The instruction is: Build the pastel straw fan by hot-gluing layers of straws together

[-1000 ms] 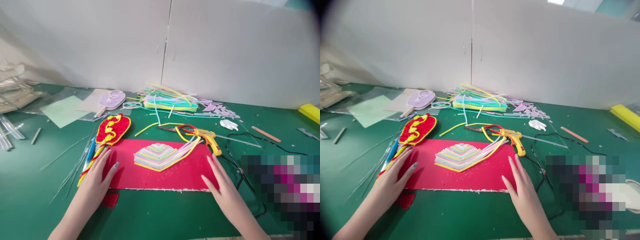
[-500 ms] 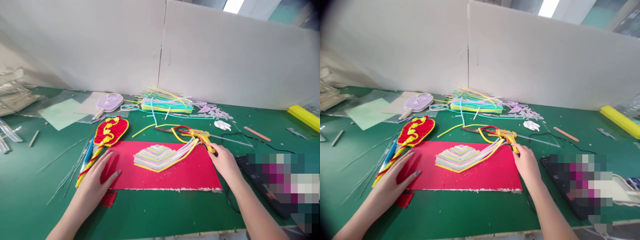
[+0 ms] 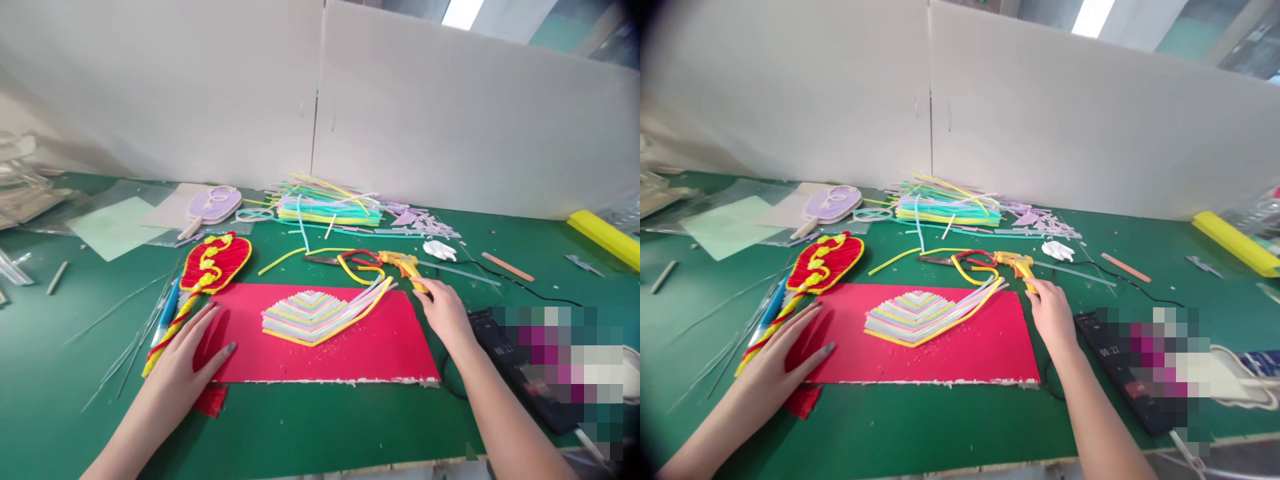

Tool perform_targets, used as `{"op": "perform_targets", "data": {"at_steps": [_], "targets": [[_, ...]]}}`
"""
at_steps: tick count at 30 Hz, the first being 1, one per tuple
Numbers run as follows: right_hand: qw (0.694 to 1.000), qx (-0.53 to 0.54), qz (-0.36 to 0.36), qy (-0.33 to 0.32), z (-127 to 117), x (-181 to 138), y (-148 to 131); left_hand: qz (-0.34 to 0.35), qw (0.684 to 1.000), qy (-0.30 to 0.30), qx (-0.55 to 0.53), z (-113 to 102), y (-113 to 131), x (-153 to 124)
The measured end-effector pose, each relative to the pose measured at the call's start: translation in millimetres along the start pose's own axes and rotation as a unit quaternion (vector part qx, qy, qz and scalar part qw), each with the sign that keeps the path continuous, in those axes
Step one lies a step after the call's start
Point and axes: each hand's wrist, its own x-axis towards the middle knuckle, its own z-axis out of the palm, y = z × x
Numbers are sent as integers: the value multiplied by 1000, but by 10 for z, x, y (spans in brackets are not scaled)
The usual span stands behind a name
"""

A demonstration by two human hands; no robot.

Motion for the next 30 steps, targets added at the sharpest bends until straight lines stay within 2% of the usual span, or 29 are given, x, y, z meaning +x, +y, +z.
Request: {"op": "perform_targets", "data": {"at_steps": [4, 6, 9, 13, 16, 18, 20, 24, 30], "targets": [[999, -14, 15, 33, -137, -69, -129, -6, 1000, -4, 11, -5, 48, -26], [998, -1, 8, 55, -262, -140, -363, -3, 1000, 0, 16, -2, 84, -44], [997, 55, -35, 43, -383, -306, -874, -11, 1000, 0, 20, 20, 116, -69], [986, 135, -99, 0, -292, -536, -1490, -10, 999, 3, 33, 52, 115, -96], [979, 169, -111, -19, -157, -600, -1739, 38, 997, 55, 33, 26, 178, -94], [975, 191, -113, -30, -100, -586, -1834, 87, 994, 70, 12, -15, 277, -62], [971, 208, -112, -40, -74, -553, -1905, 151, 988, 34, -12, -58, 399, 7], [969, 219, -96, -55, -51, -509, -2033, 214, 976, -43, -9, -105, 587, 220], [974, 205, -73, -61, 8, -495, -2238, 271, 957, -97, 26, -96, 601, 447]]}}
